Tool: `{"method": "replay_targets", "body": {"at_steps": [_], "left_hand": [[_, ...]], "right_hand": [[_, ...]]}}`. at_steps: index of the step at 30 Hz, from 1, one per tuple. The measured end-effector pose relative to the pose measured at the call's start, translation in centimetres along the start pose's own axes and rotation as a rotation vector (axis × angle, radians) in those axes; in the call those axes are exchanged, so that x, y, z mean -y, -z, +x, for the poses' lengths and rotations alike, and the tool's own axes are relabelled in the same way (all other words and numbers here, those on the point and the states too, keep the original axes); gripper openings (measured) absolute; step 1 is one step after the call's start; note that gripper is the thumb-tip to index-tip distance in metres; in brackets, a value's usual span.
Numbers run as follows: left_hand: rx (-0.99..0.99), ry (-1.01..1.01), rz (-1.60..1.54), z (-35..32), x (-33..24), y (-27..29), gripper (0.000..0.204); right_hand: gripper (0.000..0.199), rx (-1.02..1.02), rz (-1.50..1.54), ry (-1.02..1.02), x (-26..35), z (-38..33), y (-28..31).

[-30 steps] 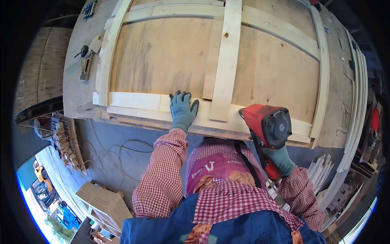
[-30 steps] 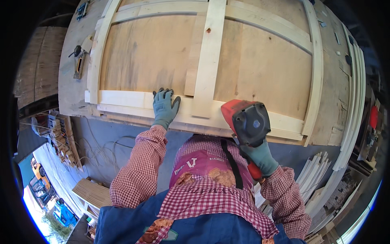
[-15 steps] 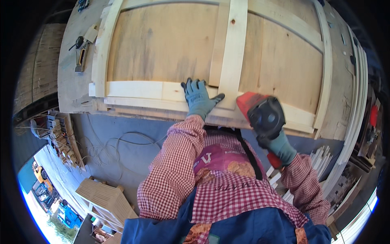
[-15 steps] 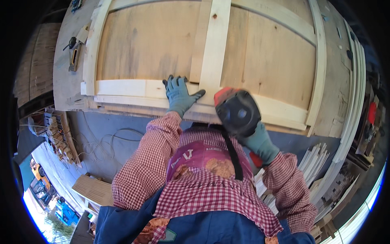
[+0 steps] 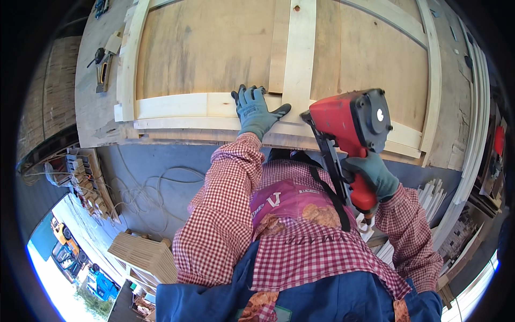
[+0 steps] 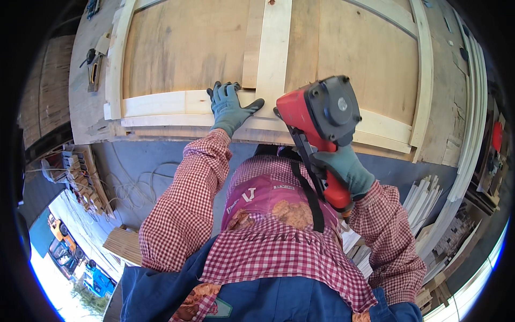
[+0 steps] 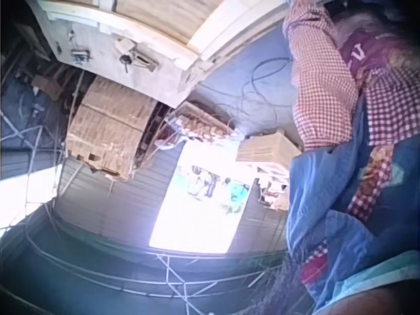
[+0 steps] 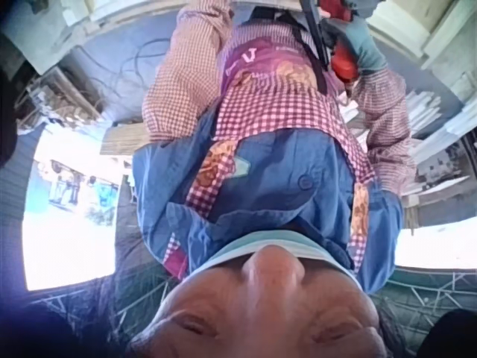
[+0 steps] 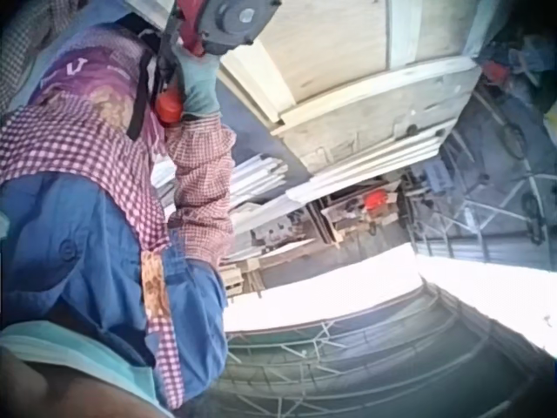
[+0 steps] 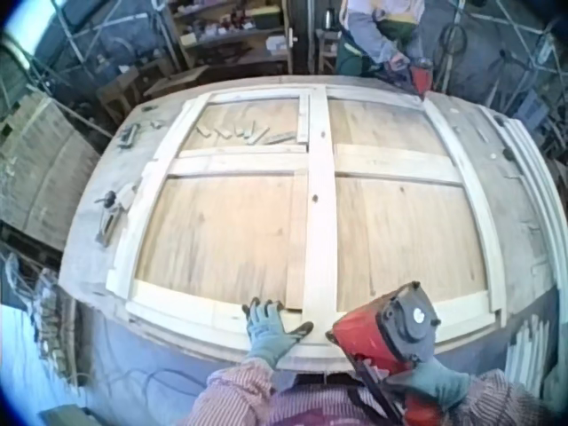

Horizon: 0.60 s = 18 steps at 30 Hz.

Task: The person assembles wooden frames by positioning planks on a workbench and fastening them with a pneumatic nail gun. They repeatedly align pieces, drive nails, and stack completed frames on the floor.

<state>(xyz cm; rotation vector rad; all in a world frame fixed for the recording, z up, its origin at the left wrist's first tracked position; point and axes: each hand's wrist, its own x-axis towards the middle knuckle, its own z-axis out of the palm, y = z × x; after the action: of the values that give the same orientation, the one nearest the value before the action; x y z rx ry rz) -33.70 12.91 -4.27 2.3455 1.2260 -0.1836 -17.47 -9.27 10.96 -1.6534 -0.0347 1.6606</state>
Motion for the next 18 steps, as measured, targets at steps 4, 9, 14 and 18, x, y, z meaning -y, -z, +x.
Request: {"method": "replay_targets", "body": {"at_steps": [4, 9, 14, 18], "left_hand": [[0.013, -0.005, -0.017, -0.1, 0.0, 0.4, 0.093], [-0.032, -0.051, -0.044, 0.0, 0.5, -0.4, 0.093], [0.006, -0.029, -0.031, 0.0, 0.5, 0.1, 0.093], [-0.017, -0.042, -0.032, -0.1, 0.6, -0.2, 0.095]], "right_hand": [[0.008, -0.037, -0.047, 0.044, 3.2, -1.1, -1.1], [0.01, 0.012, -0.108, 0.029, 2.1, 1.0, 0.2], [0.011, 0.034, -0.079, -0.025, 2.7, -0.5, -0.3], [0.011, 0.031, 0.0, 0.026, 1.7, 0.3, 0.2]]}}
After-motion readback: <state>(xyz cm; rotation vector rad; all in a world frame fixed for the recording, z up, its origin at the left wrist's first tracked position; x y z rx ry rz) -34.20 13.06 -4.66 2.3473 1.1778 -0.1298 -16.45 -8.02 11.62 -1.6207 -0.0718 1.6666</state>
